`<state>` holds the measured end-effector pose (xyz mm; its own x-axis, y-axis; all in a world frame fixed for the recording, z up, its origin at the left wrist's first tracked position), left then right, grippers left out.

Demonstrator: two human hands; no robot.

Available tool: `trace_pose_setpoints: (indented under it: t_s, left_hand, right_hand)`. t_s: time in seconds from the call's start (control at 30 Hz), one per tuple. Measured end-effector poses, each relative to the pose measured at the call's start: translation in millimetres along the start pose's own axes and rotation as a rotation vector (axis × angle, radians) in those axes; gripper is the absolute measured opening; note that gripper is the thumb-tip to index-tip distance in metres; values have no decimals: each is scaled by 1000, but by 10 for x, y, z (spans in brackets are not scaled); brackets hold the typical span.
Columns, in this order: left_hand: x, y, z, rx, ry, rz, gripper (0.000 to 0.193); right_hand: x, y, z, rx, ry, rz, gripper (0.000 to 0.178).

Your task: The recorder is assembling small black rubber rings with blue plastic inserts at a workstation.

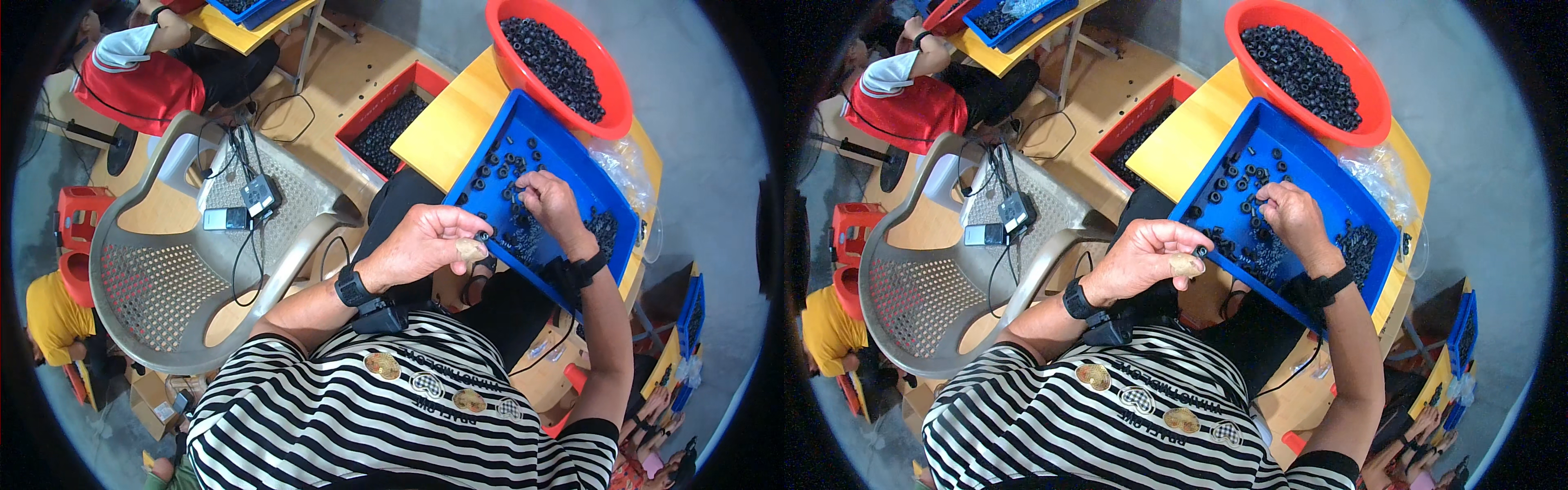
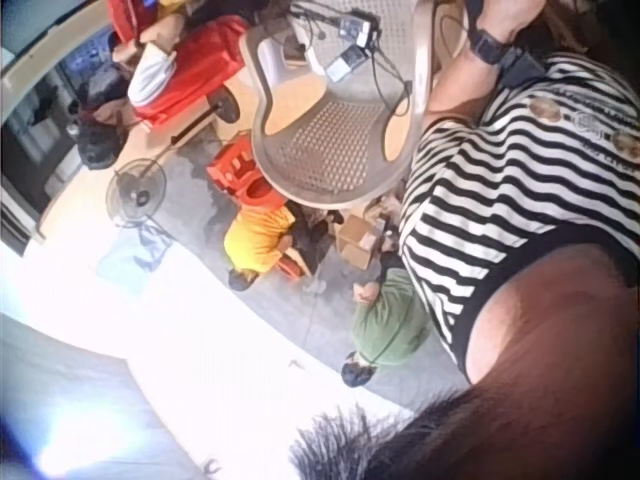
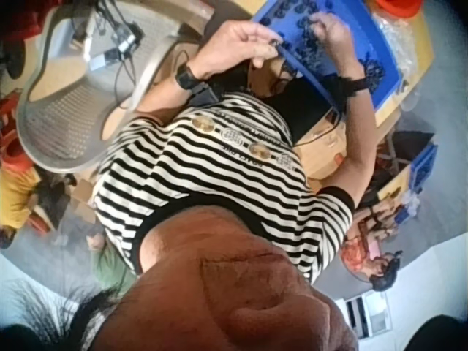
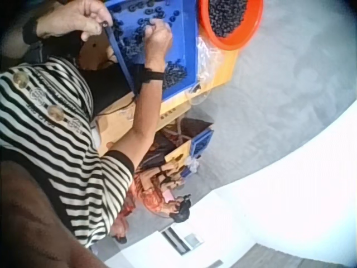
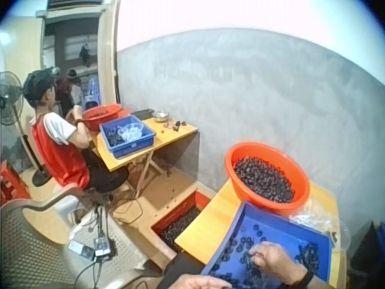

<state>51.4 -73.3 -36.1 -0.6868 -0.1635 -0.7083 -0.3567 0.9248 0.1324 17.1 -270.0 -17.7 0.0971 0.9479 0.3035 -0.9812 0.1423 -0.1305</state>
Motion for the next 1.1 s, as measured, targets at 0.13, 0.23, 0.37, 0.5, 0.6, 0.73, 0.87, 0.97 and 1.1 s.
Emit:
trace_pose_setpoints:
  t_s: [0.13,0.23,0.37,0.5,0.6,0.73,0.87,0.97,1.1]
  left_hand:
    - [-11,-23,-23,-6,-27,-5,24]
    - [-44,-37,-71,17,-29,-9,24]
    - [-53,-52,-119,13,-38,-20,23]
    - [-71,-75,-270,35,-18,-24,23]
    - [-77,-73,-371,20,-9,-54,24]
    - [-71,-72,-433,22,28,-114,25]
    - [-50,-44,-480,24,30,-108,25]
    - [-54,-12,-485,3,-20,-131,24]
    - [-90,19,-484,6,-38,-170,23]
  right_hand:
    - [-3,4,103,5,-7,-127,13]
    - [80,92,316,-2,-299,-366,13]
    - [431,266,599,-45,-581,-381,16]
    - [803,476,711,-197,-571,-183,17]
    - [906,582,662,-271,-531,-179,18]
    - [933,696,621,-322,-506,-165,20]
    - [1071,752,692,-367,-376,-114,21]
    - [1131,797,723,-392,-317,-94,22]
    - [1160,821,760,-417,-314,-62,22]
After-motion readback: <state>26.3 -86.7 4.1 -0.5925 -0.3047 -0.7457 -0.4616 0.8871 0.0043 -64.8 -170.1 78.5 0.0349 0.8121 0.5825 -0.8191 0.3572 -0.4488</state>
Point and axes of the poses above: each hand's wrist, its own y-axis away from the middle knuckle, its own z-axis out of the back of the hand, x = y × z, the point moved 7 cm from there along -y, towards the middle knuckle, and after that the axes turned 10 degrees about y, right-handed, at the moved point
